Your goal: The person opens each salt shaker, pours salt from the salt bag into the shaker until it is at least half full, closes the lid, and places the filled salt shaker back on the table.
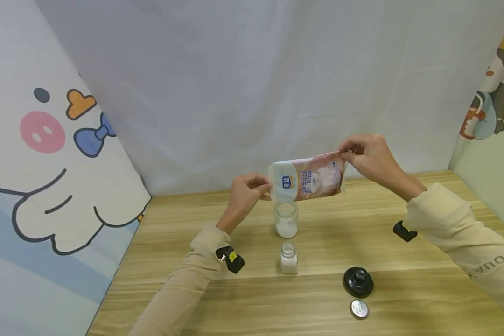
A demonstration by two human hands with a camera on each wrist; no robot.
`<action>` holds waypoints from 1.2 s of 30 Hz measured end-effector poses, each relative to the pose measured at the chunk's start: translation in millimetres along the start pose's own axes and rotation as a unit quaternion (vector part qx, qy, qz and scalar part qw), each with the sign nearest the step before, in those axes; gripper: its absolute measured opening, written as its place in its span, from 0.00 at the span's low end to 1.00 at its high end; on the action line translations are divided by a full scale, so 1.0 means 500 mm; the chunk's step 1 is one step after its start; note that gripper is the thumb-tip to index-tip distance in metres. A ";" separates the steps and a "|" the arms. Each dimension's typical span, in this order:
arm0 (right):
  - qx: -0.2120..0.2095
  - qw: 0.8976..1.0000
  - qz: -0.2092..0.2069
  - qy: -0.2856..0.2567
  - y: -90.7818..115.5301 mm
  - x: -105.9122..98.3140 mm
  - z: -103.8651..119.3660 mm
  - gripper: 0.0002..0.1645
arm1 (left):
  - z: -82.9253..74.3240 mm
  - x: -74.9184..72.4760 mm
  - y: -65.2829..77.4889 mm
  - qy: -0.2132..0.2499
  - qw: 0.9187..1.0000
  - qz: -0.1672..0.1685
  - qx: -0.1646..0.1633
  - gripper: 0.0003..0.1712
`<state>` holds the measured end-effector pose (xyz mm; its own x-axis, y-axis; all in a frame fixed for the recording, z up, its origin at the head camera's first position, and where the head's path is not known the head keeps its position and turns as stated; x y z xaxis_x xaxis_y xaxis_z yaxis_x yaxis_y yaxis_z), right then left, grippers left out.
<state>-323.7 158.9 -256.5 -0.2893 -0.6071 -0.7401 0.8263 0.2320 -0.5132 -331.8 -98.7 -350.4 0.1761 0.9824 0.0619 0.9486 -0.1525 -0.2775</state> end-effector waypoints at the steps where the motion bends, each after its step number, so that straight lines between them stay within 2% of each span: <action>1: 0.000 1.000 0.000 0.001 0.000 0.001 0.000 0.07 | 0.000 0.000 0.000 0.000 1.000 -0.001 -0.001 0.02; 13: -0.002 1.000 -0.005 0.008 -0.004 0.004 0.003 0.07 | 0.004 -0.001 -0.001 0.004 1.000 0.006 -0.016 0.04; 26: 0.001 1.000 -0.005 0.007 -0.004 0.005 0.002 0.07 | 0.004 -0.004 0.001 0.013 1.000 -0.004 -0.005 0.02; 33: -0.001 1.000 -0.008 0.007 -0.004 0.004 0.002 0.08 | -0.047 0.016 0.022 0.010 1.000 0.002 -0.024 0.02; 36: -0.001 1.000 -0.008 0.007 -0.004 0.003 0.002 0.08 | -0.049 0.015 0.021 0.013 1.000 -0.001 -0.021 0.02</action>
<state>-325.1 156.8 -255.9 -0.3094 -0.6002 -0.7376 0.8204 0.2237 -0.5262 -314.0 -95.4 -329.5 0.1801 0.9797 0.0883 0.9592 -0.1550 -0.2366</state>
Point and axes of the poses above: each hand's wrist, its own y-axis away from the middle knuckle, its own x-axis out of the palm, z = x × y, the point moved 9 cm from there along -y, towards the middle knuckle, and after that the axes turned 14 degrees about y, right-handed, at the moved point
